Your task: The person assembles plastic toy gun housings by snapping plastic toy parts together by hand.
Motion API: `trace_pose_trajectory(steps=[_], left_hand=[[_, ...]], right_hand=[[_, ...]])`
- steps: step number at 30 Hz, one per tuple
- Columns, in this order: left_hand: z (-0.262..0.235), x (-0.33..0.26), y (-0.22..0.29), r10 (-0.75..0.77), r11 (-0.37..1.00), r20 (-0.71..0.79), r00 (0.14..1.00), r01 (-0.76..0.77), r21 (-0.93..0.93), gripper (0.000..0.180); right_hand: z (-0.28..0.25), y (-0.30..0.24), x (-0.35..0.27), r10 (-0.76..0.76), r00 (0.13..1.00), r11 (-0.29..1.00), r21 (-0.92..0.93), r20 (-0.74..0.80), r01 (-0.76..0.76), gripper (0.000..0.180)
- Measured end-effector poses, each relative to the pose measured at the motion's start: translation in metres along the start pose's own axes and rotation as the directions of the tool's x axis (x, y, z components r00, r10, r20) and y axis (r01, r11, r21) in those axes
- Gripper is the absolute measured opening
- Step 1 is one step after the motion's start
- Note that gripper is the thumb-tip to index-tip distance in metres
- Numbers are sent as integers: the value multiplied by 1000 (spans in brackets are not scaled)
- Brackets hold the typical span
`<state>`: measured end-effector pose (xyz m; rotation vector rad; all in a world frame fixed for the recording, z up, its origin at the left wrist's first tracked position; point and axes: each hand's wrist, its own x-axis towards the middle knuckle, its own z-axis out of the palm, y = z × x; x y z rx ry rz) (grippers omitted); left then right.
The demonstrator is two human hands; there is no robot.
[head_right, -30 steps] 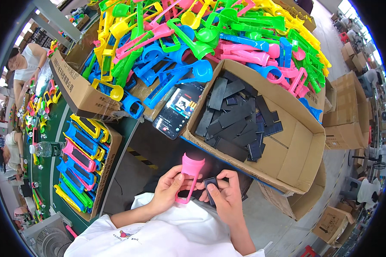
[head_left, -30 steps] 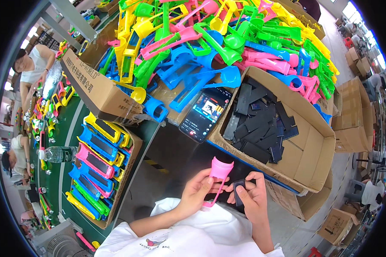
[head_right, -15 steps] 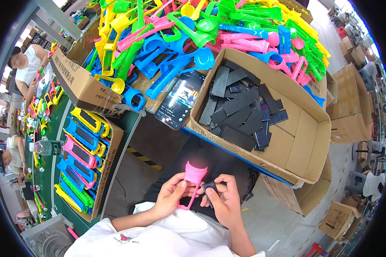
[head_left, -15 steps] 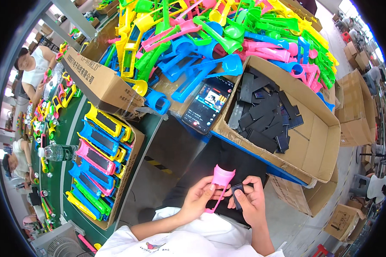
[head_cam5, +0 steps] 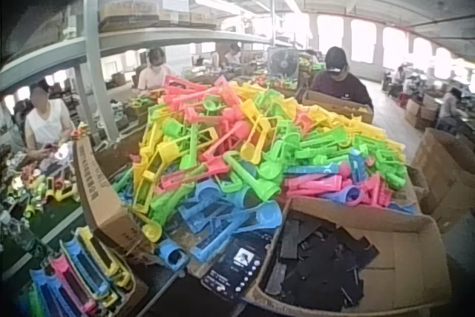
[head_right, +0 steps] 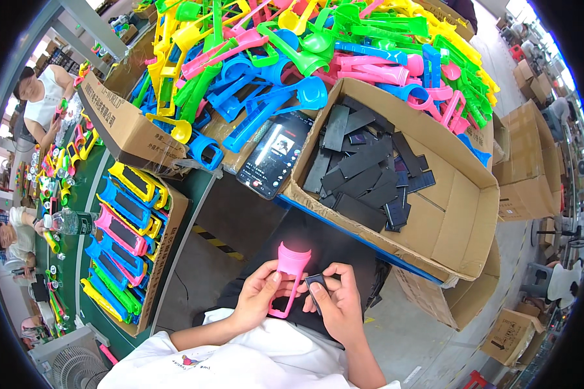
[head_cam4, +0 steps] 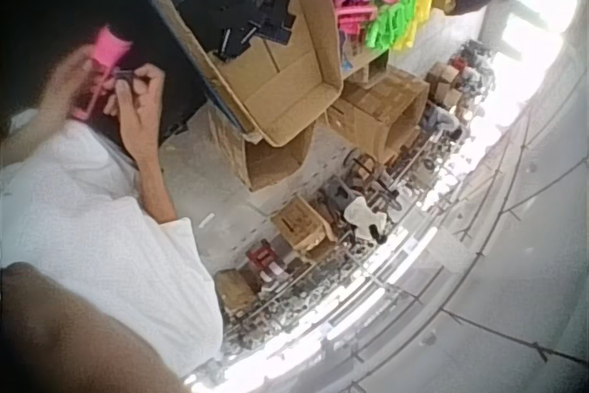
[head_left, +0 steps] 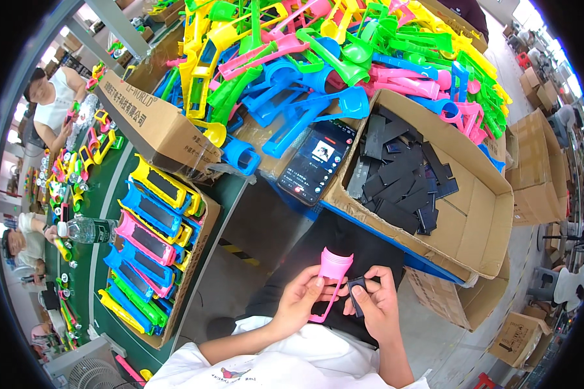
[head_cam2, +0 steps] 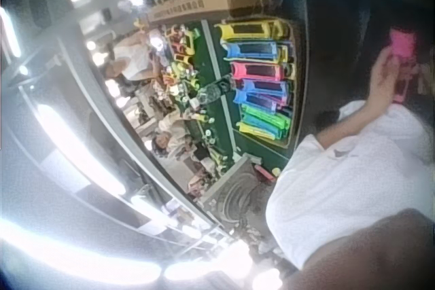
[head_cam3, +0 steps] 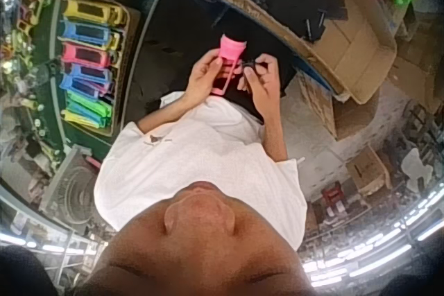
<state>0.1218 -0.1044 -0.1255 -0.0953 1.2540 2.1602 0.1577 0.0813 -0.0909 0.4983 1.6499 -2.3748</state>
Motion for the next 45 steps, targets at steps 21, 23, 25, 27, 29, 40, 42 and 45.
trace_pose_trajectory(steps=[21,23,25,27,29,40,42,45], left_hand=[[-2,23,-16,221,975,-25,975,-222,-33,45],[-4,26,-17,217,976,-25,976,-217,-26,45],[-6,27,-18,212,977,-24,977,-213,-18,45],[-6,29,-18,190,981,-28,981,-191,-41,44],[-6,30,-18,174,983,-35,984,-176,-58,43],[-11,31,-24,158,987,-27,987,-159,-27,44],[-13,31,-28,177,984,-29,984,-178,-28,44],[-17,31,-36,178,984,-47,983,-178,-12,44]], right_hand=[[18,14,33,-106,985,987,-137,-139,87,15],[17,16,32,-104,984,979,-188,-143,76,16],[17,18,32,-102,984,969,-239,-148,64,16],[20,19,31,-135,977,957,-276,-163,86,16],[21,20,32,-143,972,963,-253,-186,93,16],[10,25,38,-123,983,951,-300,-134,78,16],[8,22,40,-81,991,959,-280,-107,48,15],[11,13,38,-64,992,950,-311,-106,29,14]])
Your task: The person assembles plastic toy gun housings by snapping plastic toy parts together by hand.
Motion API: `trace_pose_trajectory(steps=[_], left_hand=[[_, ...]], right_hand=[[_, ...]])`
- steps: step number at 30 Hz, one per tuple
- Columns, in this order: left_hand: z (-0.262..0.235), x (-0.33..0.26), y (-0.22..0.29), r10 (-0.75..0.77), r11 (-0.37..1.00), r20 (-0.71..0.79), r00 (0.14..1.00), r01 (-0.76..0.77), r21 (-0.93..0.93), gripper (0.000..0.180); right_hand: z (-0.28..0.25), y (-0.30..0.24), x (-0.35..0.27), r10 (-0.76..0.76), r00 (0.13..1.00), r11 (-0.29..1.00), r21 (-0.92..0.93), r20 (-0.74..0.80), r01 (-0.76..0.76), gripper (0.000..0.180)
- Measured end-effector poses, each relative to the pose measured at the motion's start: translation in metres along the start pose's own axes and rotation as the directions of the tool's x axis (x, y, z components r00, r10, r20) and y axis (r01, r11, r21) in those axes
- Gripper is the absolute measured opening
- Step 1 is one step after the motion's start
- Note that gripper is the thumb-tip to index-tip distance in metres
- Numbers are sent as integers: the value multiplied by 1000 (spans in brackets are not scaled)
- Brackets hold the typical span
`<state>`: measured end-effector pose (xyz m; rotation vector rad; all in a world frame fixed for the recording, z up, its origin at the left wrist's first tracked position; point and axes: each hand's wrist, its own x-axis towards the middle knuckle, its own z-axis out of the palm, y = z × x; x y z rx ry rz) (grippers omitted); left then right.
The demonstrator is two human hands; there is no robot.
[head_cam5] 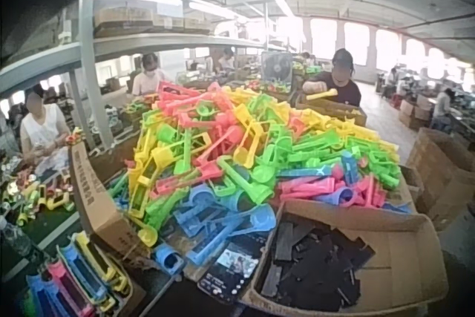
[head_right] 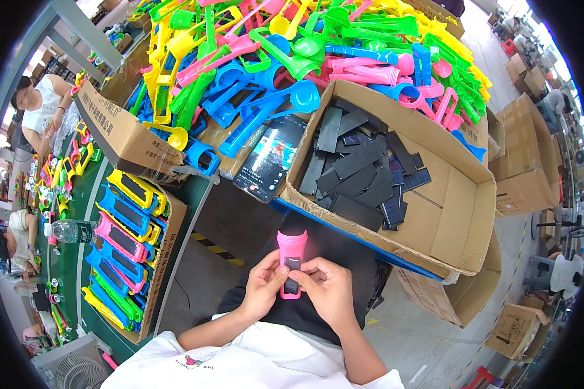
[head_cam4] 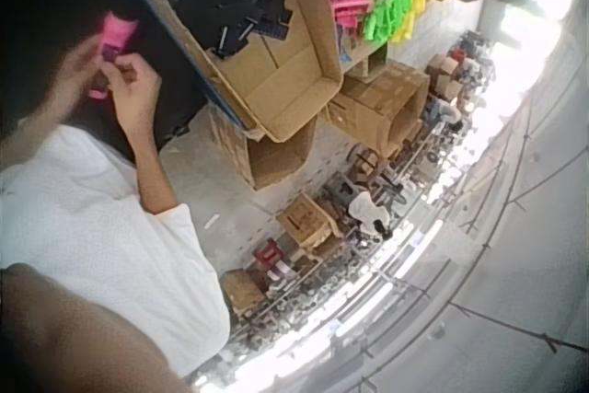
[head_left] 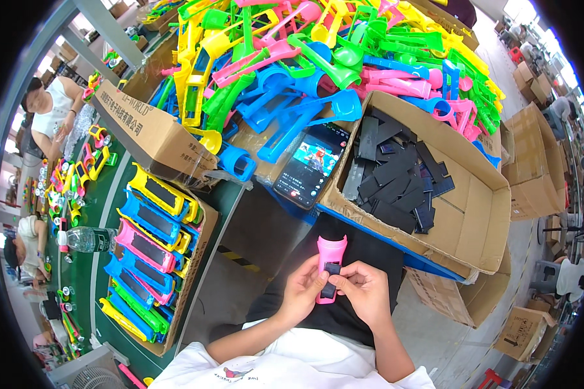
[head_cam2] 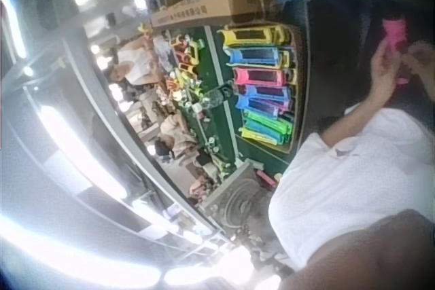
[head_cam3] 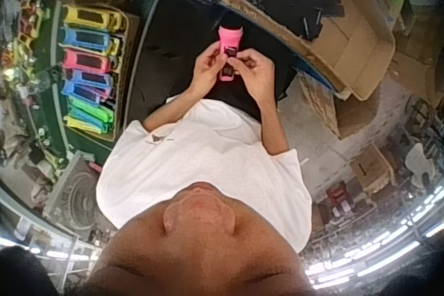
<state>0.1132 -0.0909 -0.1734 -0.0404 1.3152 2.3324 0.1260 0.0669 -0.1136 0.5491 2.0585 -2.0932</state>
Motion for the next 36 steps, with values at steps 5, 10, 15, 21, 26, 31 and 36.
trace_pose_trajectory(steps=[5,10,15,21,26,31,36], left_hand=[[1,1,-2,-11,1000,-8,1000,11,-15,44],[0,0,-2,-15,998,-3,1000,14,-53,43],[0,2,-3,10,999,7,1000,-10,-42,42],[3,-2,-7,40,998,-3,999,-40,-55,42],[-2,-2,-4,-2,998,-16,1000,1,-57,43],[-9,-3,3,-46,996,46,998,50,-74,44],[-14,-4,2,-170,974,84,982,180,-139,44]], right_hand=[[-3,4,1,21,1000,1000,22,20,-22,14],[-2,0,1,18,999,1000,-11,28,-17,13],[-2,0,1,8,1000,1000,-17,14,-8,12],[1,-4,0,17,1000,995,-96,-11,-18,12],[10,-12,2,-62,998,989,-133,-27,58,25],[2,1,5,-70,993,987,-140,95,83,44],[5,5,2,-46,983,981,194,176,11,47]])
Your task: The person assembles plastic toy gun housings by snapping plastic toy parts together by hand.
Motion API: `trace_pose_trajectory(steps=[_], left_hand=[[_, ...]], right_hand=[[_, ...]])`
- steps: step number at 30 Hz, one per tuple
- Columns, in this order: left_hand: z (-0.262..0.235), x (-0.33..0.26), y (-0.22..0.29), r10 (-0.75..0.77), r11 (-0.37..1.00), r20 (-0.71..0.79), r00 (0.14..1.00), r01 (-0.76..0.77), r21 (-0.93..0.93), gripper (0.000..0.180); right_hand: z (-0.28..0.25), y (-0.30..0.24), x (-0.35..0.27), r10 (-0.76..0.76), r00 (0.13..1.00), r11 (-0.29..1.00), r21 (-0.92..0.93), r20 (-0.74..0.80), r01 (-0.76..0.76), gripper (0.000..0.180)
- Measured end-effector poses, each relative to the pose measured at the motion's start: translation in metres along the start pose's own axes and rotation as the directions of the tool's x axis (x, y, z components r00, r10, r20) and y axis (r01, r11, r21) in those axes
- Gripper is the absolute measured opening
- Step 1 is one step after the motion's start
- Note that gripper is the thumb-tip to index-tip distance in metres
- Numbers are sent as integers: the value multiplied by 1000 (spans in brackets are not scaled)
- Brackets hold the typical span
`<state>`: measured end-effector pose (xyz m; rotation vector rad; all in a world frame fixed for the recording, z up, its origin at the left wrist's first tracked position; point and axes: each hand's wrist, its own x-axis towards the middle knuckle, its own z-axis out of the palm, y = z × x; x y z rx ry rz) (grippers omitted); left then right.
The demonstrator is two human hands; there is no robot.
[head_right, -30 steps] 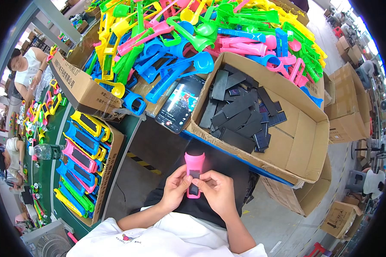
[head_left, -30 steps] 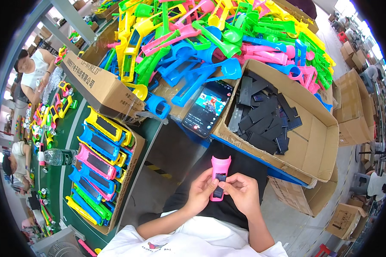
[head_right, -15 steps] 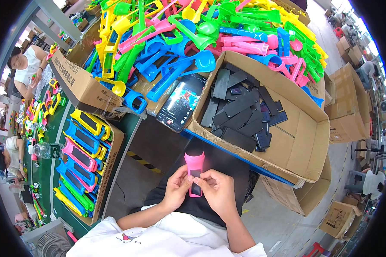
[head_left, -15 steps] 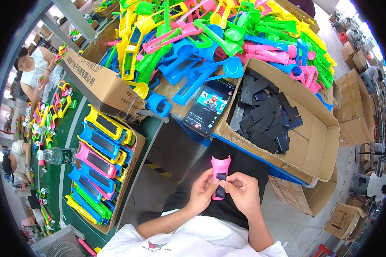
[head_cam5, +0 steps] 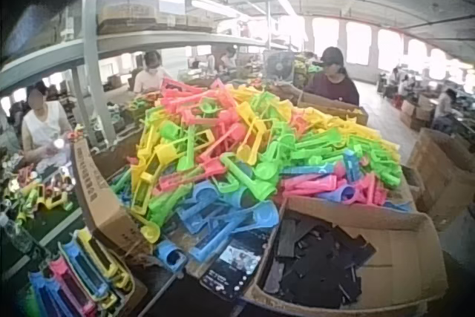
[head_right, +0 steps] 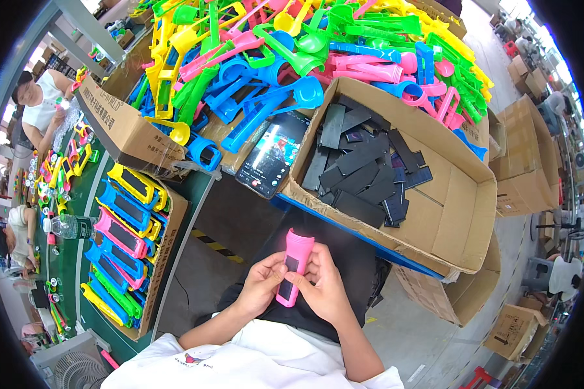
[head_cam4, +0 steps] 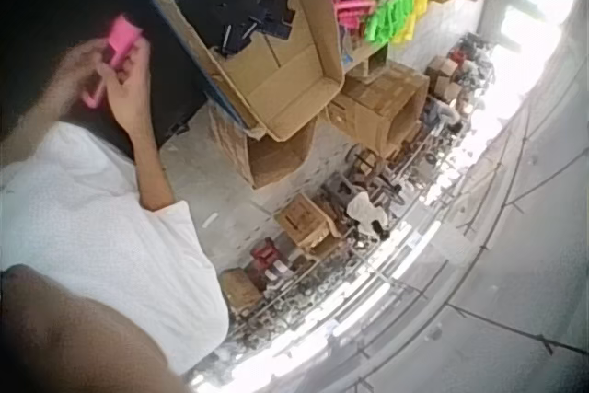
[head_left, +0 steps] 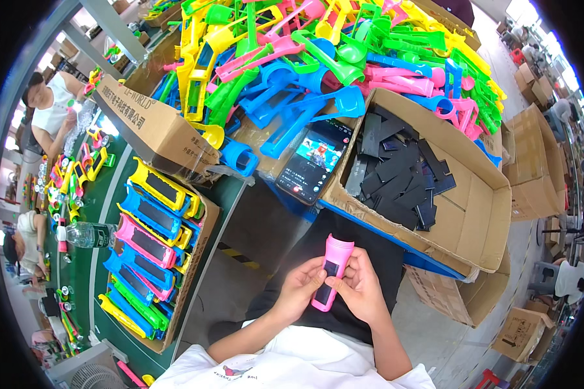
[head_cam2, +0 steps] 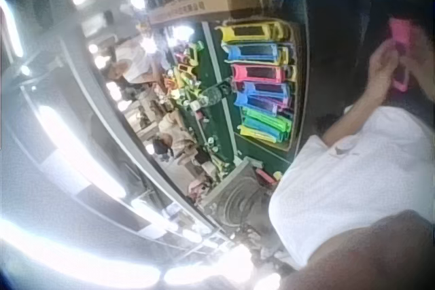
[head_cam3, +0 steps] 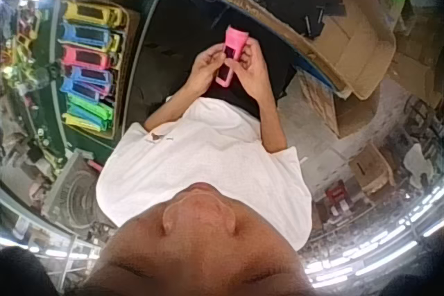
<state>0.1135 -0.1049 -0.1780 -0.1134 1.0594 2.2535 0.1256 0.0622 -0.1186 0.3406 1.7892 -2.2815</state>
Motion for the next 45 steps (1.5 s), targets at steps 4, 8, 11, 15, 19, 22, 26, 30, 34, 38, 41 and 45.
trace_pose_trajectory(steps=[4,8,11,15,19,22,26,30,34,38,41,45], left_hand=[[8,-4,8,-86,993,17,996,87,-76,42],[19,-7,14,-111,986,-8,994,109,-123,41],[22,-8,7,-58,997,-94,994,52,-59,38],[28,-9,5,21,996,-230,973,0,89,32],[23,-8,-12,211,946,-274,938,-126,300,29],[25,-12,-10,322,905,-259,910,-216,368,29],[24,-15,2,216,908,-214,953,-115,403,35],[10,-14,-3,289,943,-127,949,-259,207,44],[10,-12,11,283,959,-145,948,-283,24,49],[-2,-20,19,162,987,14,987,-161,-14,51],[-8,-28,20,132,988,-70,989,-125,93,45],[-3,-35,23,188,975,-145,972,-166,147,43]], right_hand=[[-2,2,-1,2,998,1000,-21,60,-1,48],[3,8,-3,-56,998,997,-46,29,57,43],[10,11,-3,-142,988,978,-165,-61,131,42],[21,10,-5,-218,968,897,-417,-124,148,35],[25,26,-5,-357,925,756,-622,-132,203,32],[21,23,-7,-326,936,767,-617,-134,179,33],[14,27,-1,-405,901,803,-530,-155,270,35],[4,18,-8,-187,982,929,-330,-31,166,29],[5,11,-15,-12,995,948,-315,102,44,14],[1,19,-15,-63,990,926,-363,123,104,18],[12,14,-19,-7,989,873,-481,145,76,23],[22,22,-17,-95,986,786,-597,136,158,21]])
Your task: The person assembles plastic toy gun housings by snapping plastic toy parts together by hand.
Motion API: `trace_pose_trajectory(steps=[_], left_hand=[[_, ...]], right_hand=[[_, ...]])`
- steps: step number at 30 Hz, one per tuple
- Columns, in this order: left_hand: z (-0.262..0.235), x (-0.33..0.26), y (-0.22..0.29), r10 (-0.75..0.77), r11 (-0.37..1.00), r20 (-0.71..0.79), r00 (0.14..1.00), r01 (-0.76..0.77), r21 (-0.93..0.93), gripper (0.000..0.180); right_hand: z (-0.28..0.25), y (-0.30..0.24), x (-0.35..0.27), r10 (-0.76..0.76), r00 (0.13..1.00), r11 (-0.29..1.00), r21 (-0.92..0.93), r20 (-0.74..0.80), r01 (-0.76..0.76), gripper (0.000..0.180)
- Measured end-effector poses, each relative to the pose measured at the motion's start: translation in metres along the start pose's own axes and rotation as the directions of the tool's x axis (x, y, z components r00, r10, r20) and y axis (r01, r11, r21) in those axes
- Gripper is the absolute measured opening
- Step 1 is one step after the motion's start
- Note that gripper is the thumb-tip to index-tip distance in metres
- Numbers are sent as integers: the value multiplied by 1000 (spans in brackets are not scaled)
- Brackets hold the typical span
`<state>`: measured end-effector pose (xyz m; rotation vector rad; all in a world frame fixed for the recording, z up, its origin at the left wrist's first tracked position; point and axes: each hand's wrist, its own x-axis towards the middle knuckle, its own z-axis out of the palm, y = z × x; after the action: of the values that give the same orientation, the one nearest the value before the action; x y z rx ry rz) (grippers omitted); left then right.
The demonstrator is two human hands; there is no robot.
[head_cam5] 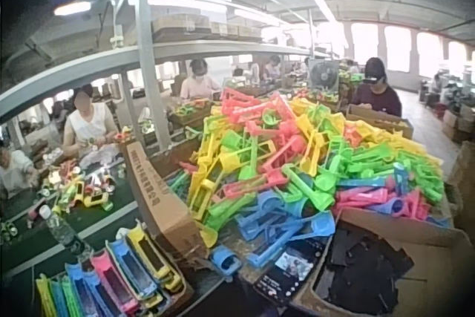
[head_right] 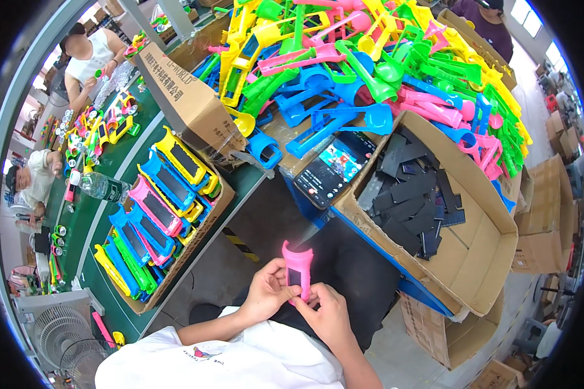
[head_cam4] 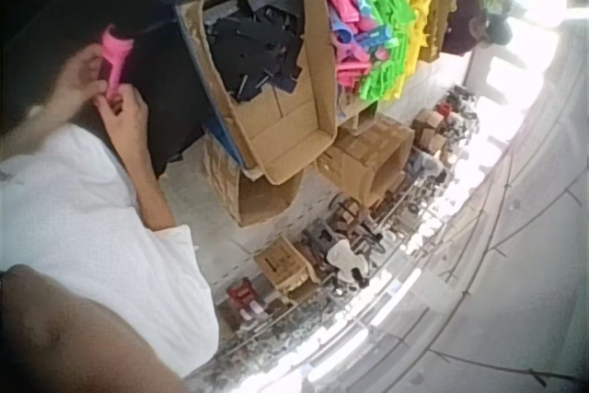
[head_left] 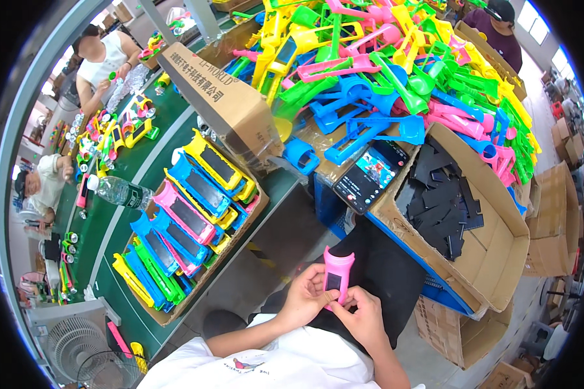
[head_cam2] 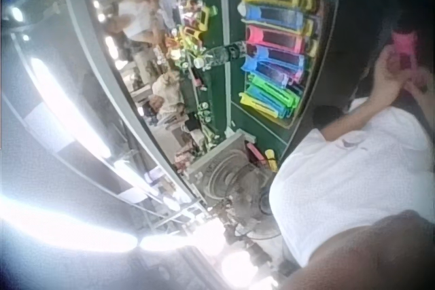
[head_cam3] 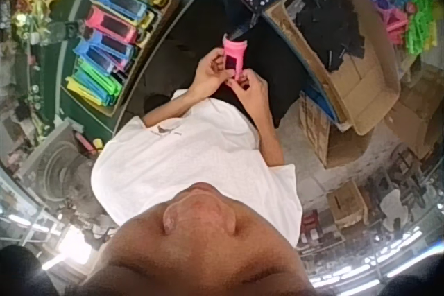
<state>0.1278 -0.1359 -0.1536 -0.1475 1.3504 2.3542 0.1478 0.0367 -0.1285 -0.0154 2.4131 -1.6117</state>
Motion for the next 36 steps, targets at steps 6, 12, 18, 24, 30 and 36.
trace_pose_trajectory(steps=[6,12,18,24,30,36], left_hand=[[-4,-3,27,47,983,8,999,-47,179,41],[-13,-25,86,8,898,16,1000,-15,439,36],[-16,-33,160,343,839,-313,886,-139,525,42],[-44,10,224,653,598,-420,630,-90,796,51],[-88,84,255,776,164,-258,575,211,964,22],[-115,112,253,815,93,-269,513,341,935,26]], right_hand=[[-9,-12,14,32,978,968,238,204,-81,17],[-3,-37,24,-96,984,917,398,148,30,19],[-10,-15,21,-56,972,949,313,227,-18,20],[-17,-13,18,-19,981,949,311,193,-43,17],[-35,-20,5,-14,984,944,325,179,-46,18],[-85,-35,-7,-97,977,952,303,190,36,29]])
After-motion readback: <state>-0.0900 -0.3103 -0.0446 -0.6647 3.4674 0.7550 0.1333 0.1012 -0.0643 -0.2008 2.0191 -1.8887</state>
